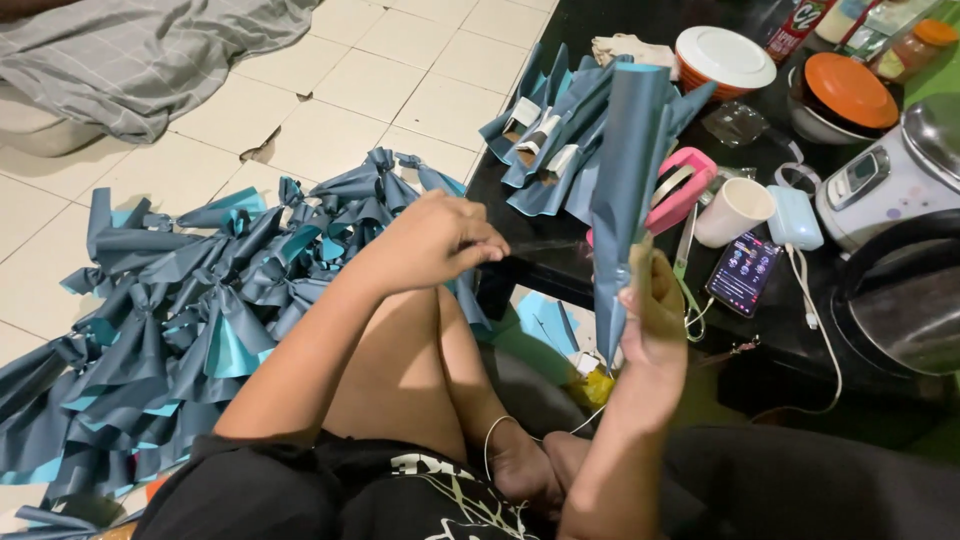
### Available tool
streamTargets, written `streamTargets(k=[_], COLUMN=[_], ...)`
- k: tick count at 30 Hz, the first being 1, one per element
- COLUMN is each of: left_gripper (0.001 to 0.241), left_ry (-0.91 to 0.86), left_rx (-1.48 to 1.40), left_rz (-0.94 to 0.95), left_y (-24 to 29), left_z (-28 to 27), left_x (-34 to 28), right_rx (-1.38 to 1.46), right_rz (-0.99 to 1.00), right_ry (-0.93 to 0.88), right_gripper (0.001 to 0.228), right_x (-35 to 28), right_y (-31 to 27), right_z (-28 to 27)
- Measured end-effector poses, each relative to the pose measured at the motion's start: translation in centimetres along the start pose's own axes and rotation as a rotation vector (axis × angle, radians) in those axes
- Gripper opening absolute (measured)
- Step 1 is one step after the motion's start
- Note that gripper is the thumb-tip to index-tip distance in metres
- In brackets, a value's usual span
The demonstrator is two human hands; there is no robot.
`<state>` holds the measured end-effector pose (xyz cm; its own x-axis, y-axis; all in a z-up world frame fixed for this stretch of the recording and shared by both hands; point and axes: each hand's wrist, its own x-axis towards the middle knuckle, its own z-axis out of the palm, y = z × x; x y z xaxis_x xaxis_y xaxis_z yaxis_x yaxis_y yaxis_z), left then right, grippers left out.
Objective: Folding blue paper sheets and assembling them into decorative bouquet wrappers around a central base.
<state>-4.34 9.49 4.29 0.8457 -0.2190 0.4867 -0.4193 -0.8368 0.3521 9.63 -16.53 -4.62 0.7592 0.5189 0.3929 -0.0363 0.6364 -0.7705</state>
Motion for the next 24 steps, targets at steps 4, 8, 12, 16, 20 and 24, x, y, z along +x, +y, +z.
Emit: streamTargets(k=[4, 8, 12, 16, 20, 24], left_gripper=[0.020, 0.019, 0.015, 0.020, 0.023, 0.021], left_ry=[-0.090, -0.047, 0.063, 0.194, 0.393, 0.504], left_rx=[0.031, 0.074, 0.031, 0.113, 0.184, 0.165], left_rz=[-0.068, -0.061, -0.121, -0.117, -0.094, -0.053], left_y=[1.5, 2.8, 4.0, 5.1, 5.3, 5.6], left_z=[0.7, 3.1, 5.6, 7.8, 10.0, 10.6], left_x=[-0.2, -0.3, 0.7, 2.9, 4.8, 5.6], right_rx=[-0.340, -0.521, -0.719, -1.047, -1.006, -1.255], right_rz=[0.002, -0.033, -0.057, -0.162, -0.241, -0.273], right_ry=[0.164, 0.282, 0.365, 0.487, 0.523, 0.529], right_gripper=[0.043, 0.050, 0.058, 0.065, 0.055, 0.034], right_x=[0.5, 0.7, 0.6, 0.3, 0.3, -0.1], right_y=[3.2, 5.0, 5.9, 6.3, 6.2, 4.3], right_z=[-2.5, -2.9, -1.3, 0.6, 0.6, 2.2])
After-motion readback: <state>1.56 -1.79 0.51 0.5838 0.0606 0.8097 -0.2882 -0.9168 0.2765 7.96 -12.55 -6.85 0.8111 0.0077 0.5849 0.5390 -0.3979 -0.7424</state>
